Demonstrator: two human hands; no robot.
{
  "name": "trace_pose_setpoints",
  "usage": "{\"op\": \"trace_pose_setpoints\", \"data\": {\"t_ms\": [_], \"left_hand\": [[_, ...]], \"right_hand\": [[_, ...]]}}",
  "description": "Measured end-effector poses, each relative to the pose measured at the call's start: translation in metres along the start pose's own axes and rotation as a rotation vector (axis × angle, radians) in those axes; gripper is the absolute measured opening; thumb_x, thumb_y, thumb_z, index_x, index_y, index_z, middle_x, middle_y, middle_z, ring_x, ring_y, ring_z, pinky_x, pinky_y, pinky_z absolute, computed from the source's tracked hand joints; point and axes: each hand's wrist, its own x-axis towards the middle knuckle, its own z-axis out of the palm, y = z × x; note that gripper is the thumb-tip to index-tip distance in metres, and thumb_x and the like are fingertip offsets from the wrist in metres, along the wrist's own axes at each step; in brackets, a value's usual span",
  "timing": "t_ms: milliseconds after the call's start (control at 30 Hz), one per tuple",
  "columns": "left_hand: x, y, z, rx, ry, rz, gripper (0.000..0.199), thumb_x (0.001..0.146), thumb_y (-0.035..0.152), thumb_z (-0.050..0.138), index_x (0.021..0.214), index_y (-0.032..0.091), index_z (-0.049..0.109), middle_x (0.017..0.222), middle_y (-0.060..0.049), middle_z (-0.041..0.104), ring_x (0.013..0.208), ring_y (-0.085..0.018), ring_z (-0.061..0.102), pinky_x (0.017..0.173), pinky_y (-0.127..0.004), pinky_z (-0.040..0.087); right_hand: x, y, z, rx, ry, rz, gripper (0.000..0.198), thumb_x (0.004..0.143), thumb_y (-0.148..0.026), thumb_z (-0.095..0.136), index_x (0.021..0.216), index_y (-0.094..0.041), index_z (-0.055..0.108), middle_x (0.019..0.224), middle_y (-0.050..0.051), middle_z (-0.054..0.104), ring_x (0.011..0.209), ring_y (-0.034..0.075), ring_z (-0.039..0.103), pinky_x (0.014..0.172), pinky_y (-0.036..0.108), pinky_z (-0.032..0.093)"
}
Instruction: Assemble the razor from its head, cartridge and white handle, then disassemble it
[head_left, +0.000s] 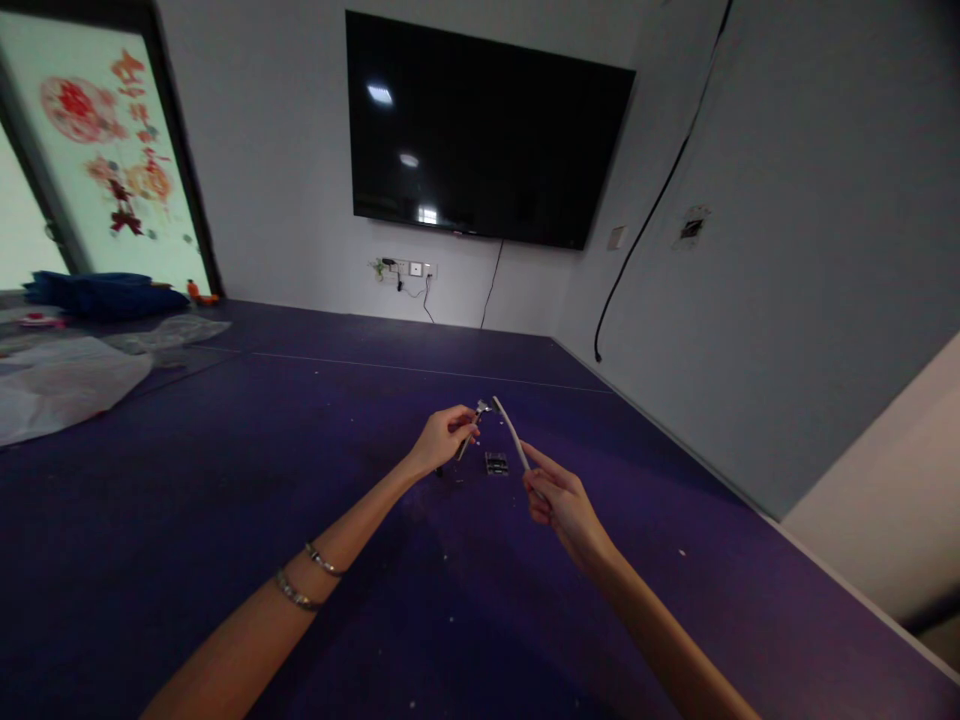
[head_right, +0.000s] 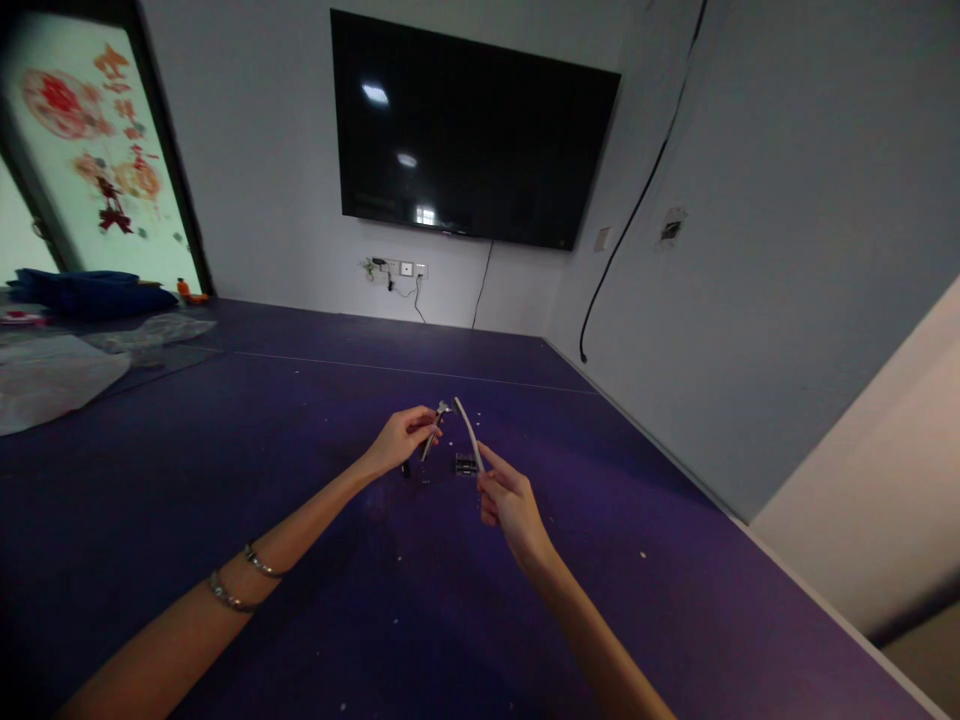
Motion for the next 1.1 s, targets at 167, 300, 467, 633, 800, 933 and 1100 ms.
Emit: {"op": "trace_pose_setpoints", "data": {"t_ms": [167,300,467,633,800,933,1100], "left_hand": [[0.000,0.001,0.004,-0.007,0.068,0.020,0.008,0.072,0.015,0.057,0.080,0.014,0.056,0.072,-0.003,0.064,0.063,-0.013,0.063,0.064,-0.026,0.050],[-0.001,0.002,0.008,-0.002,0.090,0.018,0.005,0.072,0.014,0.056,0.077,0.014,0.056,0.070,-0.002,0.063,0.061,-0.013,0.062,0.061,-0.025,0.049],[-0.006,0.004,0.016,-0.041,0.104,0.002,0.007,0.071,0.017,0.060,0.075,0.015,0.054,0.069,0.000,0.062,0.061,-0.012,0.061,0.060,-0.025,0.049],[-0.009,0.008,0.023,-0.058,0.136,0.005,0.012,0.069,0.019,0.063,0.071,0.016,0.052,0.068,0.001,0.060,0.063,-0.013,0.061,0.060,-0.025,0.050],[-0.007,0.010,0.021,-0.056,0.184,-0.006,0.012,0.070,0.020,0.064,0.072,0.015,0.052,0.068,0.001,0.061,0.062,-0.013,0.061,0.060,-0.026,0.050],[-0.007,0.009,0.021,-0.056,0.170,-0.010,0.013,0.069,0.020,0.064,0.072,0.016,0.053,0.067,0.001,0.061,0.062,-0.013,0.061,0.059,-0.026,0.049],[-0.008,0.008,0.022,-0.050,0.162,0.004,0.012,0.069,0.018,0.064,0.070,0.015,0.052,0.065,0.002,0.059,0.060,-0.012,0.059,0.061,-0.026,0.048]], "right_hand": [[-0.007,0.009,0.010,0.040,-0.010,-0.001,0.069,0.064,-0.031,0.067,0.128,-0.016,0.048,0.058,-0.007,0.040,0.040,0.002,0.025,0.040,0.021,0.017],[-0.015,0.011,0.016,0.077,0.011,0.017,0.070,0.063,-0.031,0.067,0.129,-0.016,0.047,0.060,-0.007,0.041,0.042,0.003,0.026,0.040,0.021,0.018],[-0.013,0.007,0.024,0.125,0.044,-0.020,0.071,0.064,-0.028,0.067,0.130,-0.015,0.045,0.058,-0.008,0.036,0.044,0.004,0.025,0.041,0.021,0.019],[-0.020,0.018,0.036,0.138,0.045,-0.028,0.069,0.067,-0.030,0.065,0.132,-0.019,0.043,0.058,-0.008,0.034,0.045,0.004,0.026,0.043,0.021,0.023],[-0.030,0.024,0.041,0.152,0.045,-0.009,0.068,0.068,-0.030,0.065,0.132,-0.020,0.044,0.061,-0.008,0.035,0.046,0.004,0.026,0.044,0.022,0.025],[-0.026,0.017,0.042,0.174,0.076,-0.043,0.064,0.068,-0.029,0.065,0.130,-0.021,0.047,0.060,-0.008,0.033,0.046,0.005,0.026,0.044,0.022,0.025],[-0.026,0.020,0.047,0.177,0.064,-0.050,0.065,0.069,-0.029,0.065,0.130,-0.021,0.045,0.061,-0.007,0.034,0.047,0.005,0.027,0.045,0.022,0.027]]}}
